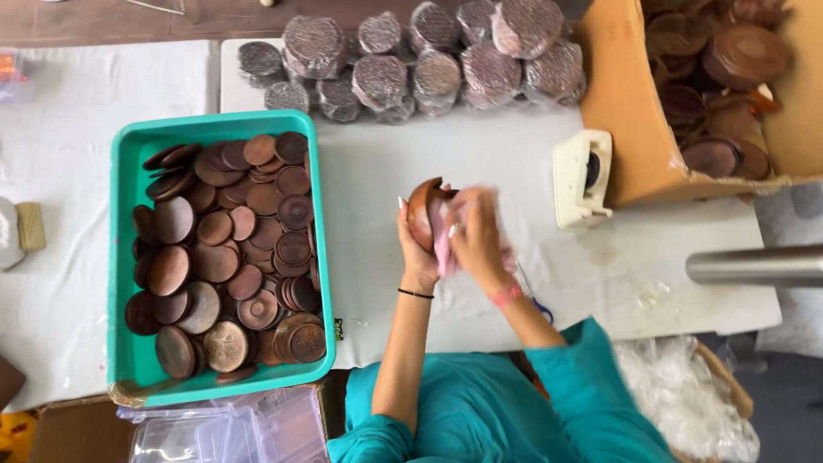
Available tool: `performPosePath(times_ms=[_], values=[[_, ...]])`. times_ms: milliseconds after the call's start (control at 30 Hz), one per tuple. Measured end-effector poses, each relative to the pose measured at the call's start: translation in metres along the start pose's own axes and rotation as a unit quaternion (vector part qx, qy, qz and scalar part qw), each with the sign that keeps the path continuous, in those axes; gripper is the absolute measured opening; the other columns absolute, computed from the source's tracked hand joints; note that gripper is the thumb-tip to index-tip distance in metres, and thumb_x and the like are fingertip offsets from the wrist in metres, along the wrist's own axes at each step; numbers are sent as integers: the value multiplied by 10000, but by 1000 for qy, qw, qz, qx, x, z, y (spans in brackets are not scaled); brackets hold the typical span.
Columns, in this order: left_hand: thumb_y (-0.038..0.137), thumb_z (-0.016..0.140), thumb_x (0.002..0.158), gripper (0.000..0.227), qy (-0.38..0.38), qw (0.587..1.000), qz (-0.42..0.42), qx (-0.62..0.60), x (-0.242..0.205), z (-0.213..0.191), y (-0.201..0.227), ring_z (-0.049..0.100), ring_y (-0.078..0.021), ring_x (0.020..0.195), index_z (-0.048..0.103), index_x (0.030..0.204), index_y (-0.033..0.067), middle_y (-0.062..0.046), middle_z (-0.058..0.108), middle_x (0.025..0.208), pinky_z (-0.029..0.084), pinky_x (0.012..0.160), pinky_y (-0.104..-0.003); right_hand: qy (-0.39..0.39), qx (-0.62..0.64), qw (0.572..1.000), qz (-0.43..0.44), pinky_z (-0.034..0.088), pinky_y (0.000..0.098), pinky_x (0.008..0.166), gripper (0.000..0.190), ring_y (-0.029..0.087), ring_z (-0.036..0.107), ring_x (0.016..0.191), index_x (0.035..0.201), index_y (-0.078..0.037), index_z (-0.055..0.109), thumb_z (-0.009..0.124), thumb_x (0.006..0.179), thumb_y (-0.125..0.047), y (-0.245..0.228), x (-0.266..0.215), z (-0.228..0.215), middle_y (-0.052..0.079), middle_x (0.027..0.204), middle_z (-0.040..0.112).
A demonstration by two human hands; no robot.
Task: Recorder cleans small wooden bowls with a pink cloth before organizing them on a workspace table.
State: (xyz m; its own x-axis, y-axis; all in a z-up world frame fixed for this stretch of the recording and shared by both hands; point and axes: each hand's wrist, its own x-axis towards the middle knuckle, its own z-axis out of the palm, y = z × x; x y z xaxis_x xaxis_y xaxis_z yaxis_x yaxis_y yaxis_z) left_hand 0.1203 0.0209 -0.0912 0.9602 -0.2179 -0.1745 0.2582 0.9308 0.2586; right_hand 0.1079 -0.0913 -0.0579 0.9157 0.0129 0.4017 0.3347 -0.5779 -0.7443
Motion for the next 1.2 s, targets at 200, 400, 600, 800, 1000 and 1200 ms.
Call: performPosePath(times_ms=[200, 400, 600, 800, 1000, 1200], values=[[648, 440, 945, 727, 43, 996, -45, -64, -3, 2, 9, 605, -320, 1205, 538, 1369, 66, -111, 623, 1335, 513, 1025, -453, -228, -95, 965, -92, 158, 648, 1224, 438, 373, 361, 1489, 1222, 51, 629, 516, 1037, -329, 3, -23, 5, 237, 1468, 541], [568, 487, 998, 678, 18, 998, -12, 64, 3, -9, 10, 609, -252, 1226, 601, 1389, 27, -118, 648, 1341, 506, 1065, -378, -161, -253, 946, -119, 180, 655, 1100, 618, 421, 353, 1379, 1204, 19, 669, 622, 893, -512, 10, -15, -7, 193, 1346, 579], [571, 482, 999, 697, 64, 998, 4, 16, 3, -10, -10, 626, -249, 1165, 582, 1392, 4, -120, 647, 1326, 517, 1024, -390, -140, -221, 965, -27, 420, 477, 1044, 352, 323, 577, 1168, 1090, 2, 691, 674, 942, -318, 20, -50, 8, 154, 1105, 677], [632, 456, 941, 636, 92, 988, -112, -47, 9, -20, -28, 647, -311, 1031, 558, 1239, 80, -171, 663, 1186, 523, 905, -447, -3, 48, 998, 31, 514, 306, 637, 345, 179, 643, 711, 917, -9, 699, 605, 1035, -319, 1, -30, -10, 58, 803, 702], [381, 463, 1042, 448, -46, 937, 67, 340, 12, -51, -7, 618, -169, 957, 692, 1018, -3, -91, 701, 988, 481, 907, -299, 19, 285, 939, 190, 395, 243, 546, 448, 51, 466, 615, 825, -27, 642, 546, 1115, -355, 40, 5, -37, -41, 686, 540], [283, 488, 1064, 366, 66, 944, 74, 316, 29, -69, -58, 546, -130, 831, 660, 898, 7, -34, 659, 891, 473, 774, -296, 148, 22, 982, 117, 380, 428, 739, 321, 245, 476, 826, 999, 12, 641, 591, 1097, -290, 13, 28, -31, 104, 918, 602]])
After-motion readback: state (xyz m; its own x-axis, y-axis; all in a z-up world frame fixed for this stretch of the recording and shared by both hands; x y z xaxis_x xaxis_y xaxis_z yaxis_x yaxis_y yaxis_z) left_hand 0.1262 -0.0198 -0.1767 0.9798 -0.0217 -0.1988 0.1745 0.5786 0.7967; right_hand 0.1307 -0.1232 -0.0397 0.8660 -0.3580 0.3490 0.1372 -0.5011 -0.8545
